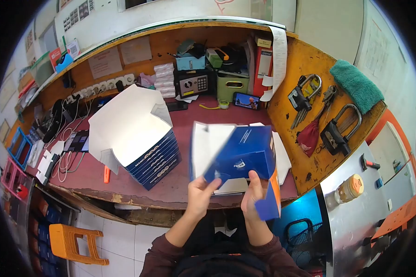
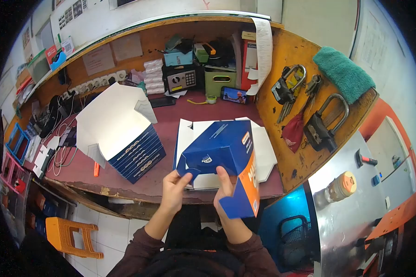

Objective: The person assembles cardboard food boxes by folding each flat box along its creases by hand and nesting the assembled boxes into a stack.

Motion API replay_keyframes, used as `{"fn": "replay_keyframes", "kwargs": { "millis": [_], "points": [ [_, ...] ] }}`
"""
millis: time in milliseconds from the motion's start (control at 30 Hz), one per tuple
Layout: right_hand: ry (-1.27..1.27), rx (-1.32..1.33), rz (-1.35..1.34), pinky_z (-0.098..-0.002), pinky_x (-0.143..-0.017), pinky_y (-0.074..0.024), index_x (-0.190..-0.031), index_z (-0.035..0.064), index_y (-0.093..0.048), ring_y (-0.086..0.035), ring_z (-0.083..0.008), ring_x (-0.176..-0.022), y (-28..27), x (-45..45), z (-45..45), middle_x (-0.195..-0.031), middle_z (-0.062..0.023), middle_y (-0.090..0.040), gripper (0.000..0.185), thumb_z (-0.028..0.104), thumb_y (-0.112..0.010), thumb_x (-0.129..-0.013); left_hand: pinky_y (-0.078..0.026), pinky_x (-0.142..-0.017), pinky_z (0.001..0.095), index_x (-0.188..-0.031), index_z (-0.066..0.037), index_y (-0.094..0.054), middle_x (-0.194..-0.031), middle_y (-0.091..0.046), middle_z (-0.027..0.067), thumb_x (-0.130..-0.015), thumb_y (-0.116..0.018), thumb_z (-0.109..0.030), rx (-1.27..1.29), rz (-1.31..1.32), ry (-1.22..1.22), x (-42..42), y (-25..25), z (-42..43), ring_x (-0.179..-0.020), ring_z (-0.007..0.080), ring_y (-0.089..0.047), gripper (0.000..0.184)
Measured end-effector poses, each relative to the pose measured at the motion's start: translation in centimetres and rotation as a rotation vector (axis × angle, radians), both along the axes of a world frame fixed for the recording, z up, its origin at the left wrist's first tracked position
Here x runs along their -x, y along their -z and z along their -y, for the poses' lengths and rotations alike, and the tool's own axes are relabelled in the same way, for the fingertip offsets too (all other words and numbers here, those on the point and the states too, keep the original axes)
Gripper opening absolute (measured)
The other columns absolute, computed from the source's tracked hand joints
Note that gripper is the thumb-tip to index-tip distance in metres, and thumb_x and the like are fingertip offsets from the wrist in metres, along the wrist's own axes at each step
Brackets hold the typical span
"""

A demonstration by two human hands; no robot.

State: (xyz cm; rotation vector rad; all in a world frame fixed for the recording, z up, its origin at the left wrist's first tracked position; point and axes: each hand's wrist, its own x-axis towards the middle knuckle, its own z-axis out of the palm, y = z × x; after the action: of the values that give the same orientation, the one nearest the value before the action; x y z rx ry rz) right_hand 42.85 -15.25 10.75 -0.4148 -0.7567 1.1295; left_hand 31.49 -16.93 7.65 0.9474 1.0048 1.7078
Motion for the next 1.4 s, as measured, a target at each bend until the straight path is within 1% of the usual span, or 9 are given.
{"fn": "replay_keyframes", "kwargs": {
  "millis": [300,367,433,533,633,700,767,1033,1400],
  "points": [
    [-0.362,0.261,-0.055,-0.0332,-0.085,-0.0420,-0.116,0.0054,-0.044,-0.052,-0.0199,-0.097,2.4,2.1,1.0,-0.106,-0.0082,-0.054,0.037,0.002,-0.053,-0.080,-0.027,-0.035,0.0197,-0.053,-0.004,-0.054,-0.045,-0.046,0.0011,-0.077,-0.066,-0.020,0.289,0.014,0.054,1.2,-2.6,2.3,-0.034,0.0064,-0.037,0.031],
    [-0.197,0.132,0.210,-0.0315,-0.085,-0.0418,-0.115,0.0043,-0.044,-0.051,-0.0177,-0.098,1.4,1.2,-0.4,-0.105,-0.0086,-0.054,0.037,0.001,-0.054,-0.080,-0.030,-0.035,0.0251,-0.046,-0.004,-0.050,-0.039,-0.044,0.0039,-0.069,-0.072,-0.029,-0.146,-0.929,-0.030,2.5,-2.5,3.9,-0.031,0.0133,-0.039,0.040],
    [-0.233,0.118,0.427,-0.0295,-0.082,-0.0421,-0.112,0.0036,-0.046,-0.052,-0.0158,-0.095,-0.5,1.4,-0.6,-0.103,-0.0086,-0.054,0.034,0.004,-0.055,-0.080,-0.041,-0.046,0.0294,-0.074,-0.004,-0.059,-0.068,-0.058,0.0104,-0.058,-0.078,-0.030,-0.135,-1.184,-0.363,3.8,-4.8,4.6,-0.052,0.0215,-0.053,0.036],
    [-0.068,-0.355,1.372,-0.0376,-0.083,-0.0399,-0.109,0.0028,-0.050,-0.052,-0.0299,-0.093,-1.0,2.1,-1.0,-0.101,-0.0152,-0.054,0.032,0.017,-0.055,-0.080,-0.046,-0.061,0.0306,-0.099,-0.003,-0.052,-0.091,-0.056,0.0135,-0.058,-0.077,-0.025,-0.182,-1.031,-0.420,4.9,-5.3,2.4,-0.074,0.0237,-0.057,0.053],
    [-0.085,-0.705,1.420,-0.0413,-0.089,-0.0358,-0.106,0.0024,-0.051,-0.051,-0.0286,-0.096,-4.1,4.0,-0.4,-0.097,-0.0118,-0.056,0.034,0.018,-0.057,-0.076,-0.045,-0.077,0.0309,-0.112,-0.001,-0.043,-0.107,-0.051,0.0117,-0.072,-0.066,-0.012,-0.352,-0.862,-0.243,9.5,1.3,-0.8,-0.092,0.0220,-0.055,0.047],
    [0.175,-0.775,1.741,-0.0436,-0.089,-0.0335,-0.095,0.0017,-0.057,-0.055,-0.0258,-0.088,-6.2,5.5,1.4,-0.092,-0.0112,-0.057,0.029,0.023,-0.059,-0.076,-0.048,-0.075,0.0318,-0.116,-0.002,-0.039,-0.112,-0.047,0.0118,-0.078,-0.061,-0.013,0.048,0.165,-0.004,9.8,-2.2,1.4,-0.093,0.0220,-0.054,0.045],
    [0.143,-0.928,1.809,-0.0435,-0.086,-0.0336,-0.088,0.0022,-0.058,-0.056,-0.0243,-0.084,-6.6,7.3,1.2,-0.088,-0.0102,-0.057,0.026,0.025,-0.058,-0.076,-0.054,-0.069,0.0393,-0.125,-0.003,-0.027,-0.113,-0.046,0.0129,-0.078,-0.063,-0.019,-0.014,0.236,0.013,11.0,-4.4,4.0,-0.095,0.0223,-0.054,0.061],
    [-0.289,-1.330,1.712,-0.0369,-0.076,-0.0377,-0.075,0.0003,-0.059,-0.055,-0.0273,-0.067,-12.3,17.0,-1.5,-0.069,-0.0120,-0.057,0.027,0.027,-0.055,-0.080,-0.047,-0.056,0.0285,-0.095,-0.003,-0.056,-0.090,-0.056,0.0089,-0.072,-0.060,-0.005,0.004,-1.357,-0.570,22.7,-4.6,7.4,-0.067,0.0212,-0.060,0.023],
    [-0.520,-1.048,1.867,-0.0406,-0.066,-0.0463,-0.070,-0.0060,-0.059,-0.058,-0.0369,-0.070,-12.2,19.8,-2.3,-0.069,-0.0240,-0.058,0.032,0.026,-0.055,-0.075,-0.041,-0.046,0.0280,-0.074,-0.006,-0.060,-0.069,-0.054,0.0031,-0.064,-0.065,-0.003,-0.410,-1.528,-0.587,24.4,-4.4,6.0,-0.052,0.0182,-0.053,0.012]
  ]
}}
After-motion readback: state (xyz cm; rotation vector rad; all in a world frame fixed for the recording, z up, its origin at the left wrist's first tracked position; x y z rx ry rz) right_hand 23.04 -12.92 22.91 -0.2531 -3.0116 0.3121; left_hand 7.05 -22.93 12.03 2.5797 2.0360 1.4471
